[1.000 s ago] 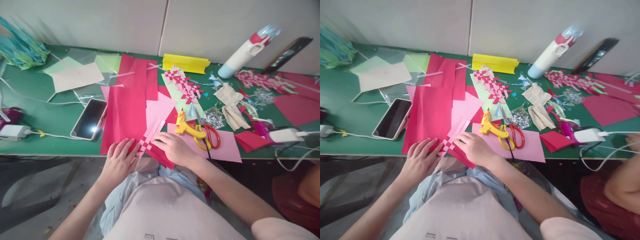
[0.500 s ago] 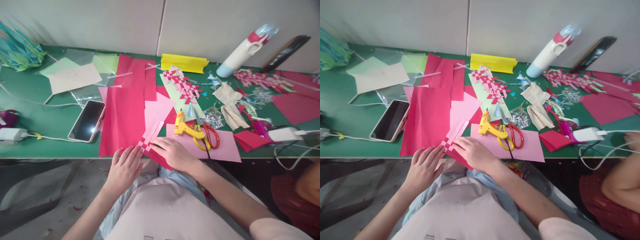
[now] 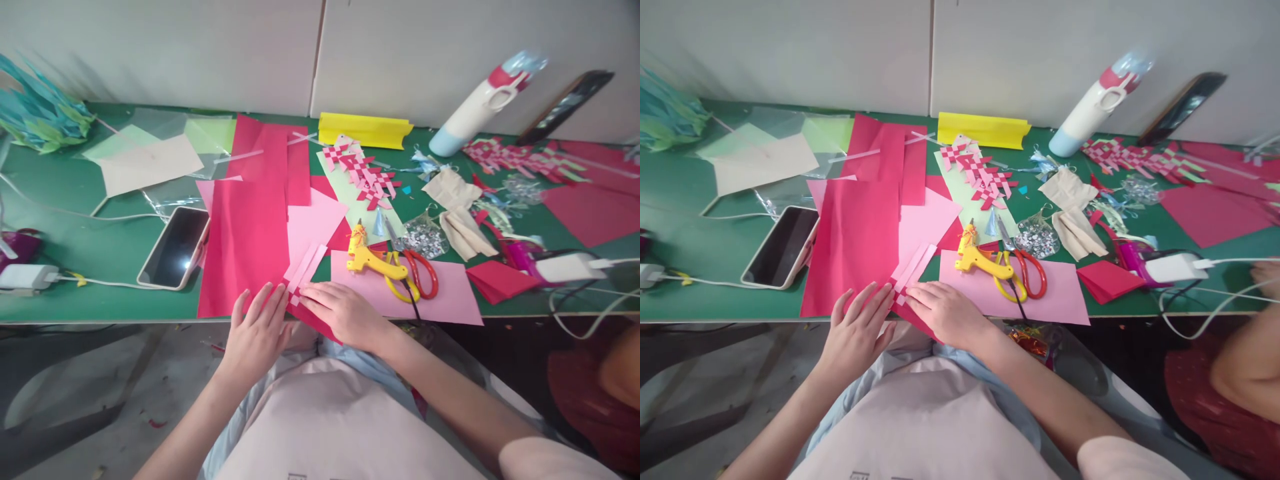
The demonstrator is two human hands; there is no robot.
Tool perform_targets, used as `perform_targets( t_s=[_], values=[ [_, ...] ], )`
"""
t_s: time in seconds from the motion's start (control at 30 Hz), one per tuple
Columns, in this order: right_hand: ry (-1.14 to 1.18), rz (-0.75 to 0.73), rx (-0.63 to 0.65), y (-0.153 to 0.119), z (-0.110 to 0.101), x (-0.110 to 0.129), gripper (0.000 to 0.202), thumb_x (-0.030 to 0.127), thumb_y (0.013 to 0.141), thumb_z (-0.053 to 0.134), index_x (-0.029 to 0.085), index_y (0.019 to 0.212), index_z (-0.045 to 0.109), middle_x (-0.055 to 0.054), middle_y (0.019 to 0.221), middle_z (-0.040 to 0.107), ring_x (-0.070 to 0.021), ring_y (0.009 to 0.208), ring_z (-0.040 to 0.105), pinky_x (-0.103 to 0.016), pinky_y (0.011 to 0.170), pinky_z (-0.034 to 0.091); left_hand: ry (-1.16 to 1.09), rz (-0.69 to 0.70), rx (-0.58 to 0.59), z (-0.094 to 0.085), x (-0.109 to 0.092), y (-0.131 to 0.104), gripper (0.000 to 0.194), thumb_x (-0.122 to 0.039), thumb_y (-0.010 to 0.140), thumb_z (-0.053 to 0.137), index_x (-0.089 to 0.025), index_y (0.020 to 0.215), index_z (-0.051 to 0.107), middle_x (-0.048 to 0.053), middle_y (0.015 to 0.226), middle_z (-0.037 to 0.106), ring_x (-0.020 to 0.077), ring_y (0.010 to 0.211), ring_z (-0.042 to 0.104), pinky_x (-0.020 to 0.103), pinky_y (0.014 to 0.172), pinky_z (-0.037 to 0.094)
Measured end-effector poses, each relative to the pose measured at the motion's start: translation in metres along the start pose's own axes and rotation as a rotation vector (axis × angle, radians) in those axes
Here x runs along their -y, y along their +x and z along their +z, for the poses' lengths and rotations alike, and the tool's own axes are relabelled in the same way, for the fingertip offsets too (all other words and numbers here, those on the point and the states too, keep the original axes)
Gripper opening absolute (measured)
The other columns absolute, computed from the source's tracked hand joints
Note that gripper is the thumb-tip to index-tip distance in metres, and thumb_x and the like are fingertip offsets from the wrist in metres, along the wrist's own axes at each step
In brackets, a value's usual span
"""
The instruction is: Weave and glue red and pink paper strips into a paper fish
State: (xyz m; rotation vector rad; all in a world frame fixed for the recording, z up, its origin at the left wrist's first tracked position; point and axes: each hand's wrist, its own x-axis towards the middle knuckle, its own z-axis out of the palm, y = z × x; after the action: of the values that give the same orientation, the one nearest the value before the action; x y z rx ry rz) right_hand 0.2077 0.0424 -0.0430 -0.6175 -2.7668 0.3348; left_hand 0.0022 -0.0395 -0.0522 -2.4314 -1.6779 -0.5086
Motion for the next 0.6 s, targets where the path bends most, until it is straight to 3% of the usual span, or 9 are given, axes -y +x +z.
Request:
perform_targets(
  t_s=[0.13, 0.3, 0.43, 0.6],
  values=[
    [0.055, 0.041, -0.107, -0.008, -0.004, -0.002, 0.037, 0.006, 0.092, 0.041, 0.014, 0.12, 0.063, -0.011, 0.122, 0.066, -0.023, 0.116, 0.058, -0.042, 0.099, 0.05, -0.042, -0.032, -0.038, -0.002, 0.004, 0.002, 0.04, -0.023, 0.089, 0.055, -0.015, 0.128, 0.054, 0.01, 0.13, 0.064, 0.0286, 0.122, 0.055, 0.048, 0.109, 0.029],
    [0.05, 0.155, -0.212, -0.023, -0.013, 0.0, 0.037, 0.003, 0.089, 0.04, 0.016, 0.111, 0.066, -0.01, 0.102, 0.069, -0.0222, 0.096, 0.062, -0.041, 0.086, 0.055, -0.036, -0.187, -0.09, -0.004, 0.01, 0.0, 0.038, -0.017, 0.086, 0.056, -0.012, 0.123, 0.056, 0.013, 0.118, 0.067, 0.0298, 0.115, 0.058, 0.046, 0.101, 0.038],
    [0.023, 0.137, -0.147, -0.03, -0.01, 0.01, 0.032, 0.016, 0.09, 0.05, 0.014, 0.118, 0.063, -0.012, 0.111, 0.067, -0.0254, 0.103, 0.059, -0.043, 0.091, 0.051, -0.046, -0.2, -0.079, -0.001, 0.006, 0.001, 0.038, -0.017, 0.086, 0.055, -0.013, 0.123, 0.055, 0.013, 0.114, 0.068, 0.0294, 0.112, 0.058, 0.045, 0.099, 0.04],
    [-0.023, 0.141, -0.005, -0.033, 0.002, 0.022, 0.058, 0.04, 0.085, 0.063, 0.009, 0.132, 0.053, -0.016, 0.132, 0.058, -0.0316, 0.121, 0.05, -0.048, 0.101, 0.044, -0.053, -0.214, -0.076, 0.002, 0.0, 0.003, 0.035, -0.019, 0.087, 0.055, -0.013, 0.121, 0.056, 0.013, 0.108, 0.069, 0.0293, 0.107, 0.06, 0.046, 0.098, 0.04]
  ],
)
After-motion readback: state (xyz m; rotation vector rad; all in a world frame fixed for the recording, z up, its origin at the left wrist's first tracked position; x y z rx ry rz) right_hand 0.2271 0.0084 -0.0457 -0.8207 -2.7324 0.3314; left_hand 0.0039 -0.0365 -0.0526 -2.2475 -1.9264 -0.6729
